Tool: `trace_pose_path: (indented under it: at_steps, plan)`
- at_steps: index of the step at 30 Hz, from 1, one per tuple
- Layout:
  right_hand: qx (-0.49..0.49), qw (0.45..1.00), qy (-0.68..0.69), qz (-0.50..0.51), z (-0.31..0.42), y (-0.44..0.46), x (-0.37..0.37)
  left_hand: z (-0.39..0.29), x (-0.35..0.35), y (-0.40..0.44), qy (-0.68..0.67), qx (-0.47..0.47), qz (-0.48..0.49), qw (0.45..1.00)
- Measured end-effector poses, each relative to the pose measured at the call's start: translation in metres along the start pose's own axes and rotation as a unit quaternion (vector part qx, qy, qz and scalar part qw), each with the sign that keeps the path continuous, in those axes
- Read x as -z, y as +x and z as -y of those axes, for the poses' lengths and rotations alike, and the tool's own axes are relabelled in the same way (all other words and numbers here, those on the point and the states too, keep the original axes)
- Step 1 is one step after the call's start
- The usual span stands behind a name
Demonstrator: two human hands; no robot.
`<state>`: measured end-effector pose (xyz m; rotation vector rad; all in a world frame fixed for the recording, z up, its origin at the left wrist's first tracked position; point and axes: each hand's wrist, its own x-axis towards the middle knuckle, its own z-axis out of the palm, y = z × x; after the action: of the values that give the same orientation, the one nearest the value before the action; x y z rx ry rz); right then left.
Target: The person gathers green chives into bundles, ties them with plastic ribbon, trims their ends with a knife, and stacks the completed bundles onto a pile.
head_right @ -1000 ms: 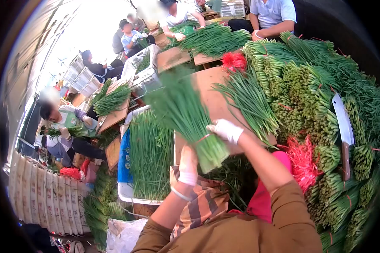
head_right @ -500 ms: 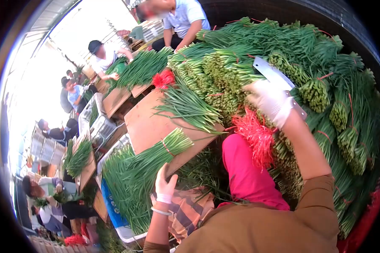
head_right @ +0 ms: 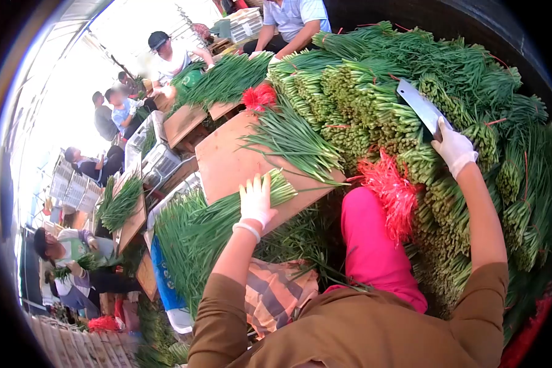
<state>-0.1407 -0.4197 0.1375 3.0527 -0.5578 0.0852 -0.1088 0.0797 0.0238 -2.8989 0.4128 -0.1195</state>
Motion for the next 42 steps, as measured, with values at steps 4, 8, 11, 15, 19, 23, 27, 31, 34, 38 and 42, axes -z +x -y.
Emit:
trace_pose_path:
  at_steps: [4,8,11,15,19,23,27,31,34,38,42]
  plan:
    - [0.017,0.987,0.127,-0.102,-0.019,-0.007,-0.006,0.016,0.001,0.018,-0.054,0.004,0.031,0.998]
    - [0.003,0.893,0.417,-0.171,-0.011,-0.037,0.026,0.038,0.026,0.005,-0.057,0.006,0.032,0.998]
    - [0.06,0.764,0.605,-0.218,0.003,-0.044,0.018,0.057,0.043,-0.016,-0.068,0.05,0.009,0.996]
    - [0.05,0.698,0.708,-0.092,0.092,-0.084,0.013,0.055,0.039,-0.035,-0.053,0.092,0.094,0.99]
    - [0.082,0.654,0.726,0.193,0.187,-0.113,-0.028,0.044,0.003,-0.03,-0.051,0.108,0.129,0.984]
    - [0.184,0.736,0.604,0.245,0.244,-0.127,-0.086,0.036,0.009,-0.011,-0.072,0.128,0.144,0.979]
    - [0.19,0.77,0.549,0.263,0.266,-0.129,-0.114,0.032,0.005,0.0,-0.11,0.164,0.175,0.965]
    - [0.101,0.672,0.595,0.428,0.253,-0.123,-0.112,0.043,-0.011,-0.007,-0.171,0.152,0.113,0.967]
    - [0.158,0.692,0.506,0.489,0.24,-0.098,-0.118,0.049,-0.022,-0.014,-0.206,0.144,0.034,0.967]
    - [0.152,0.738,0.437,0.491,0.233,-0.053,-0.109,0.052,-0.015,-0.019,-0.237,0.157,0.011,0.959]
    - [0.143,0.807,0.449,0.356,0.245,-0.023,-0.125,0.043,-0.008,-0.015,-0.176,0.148,0.064,0.971]
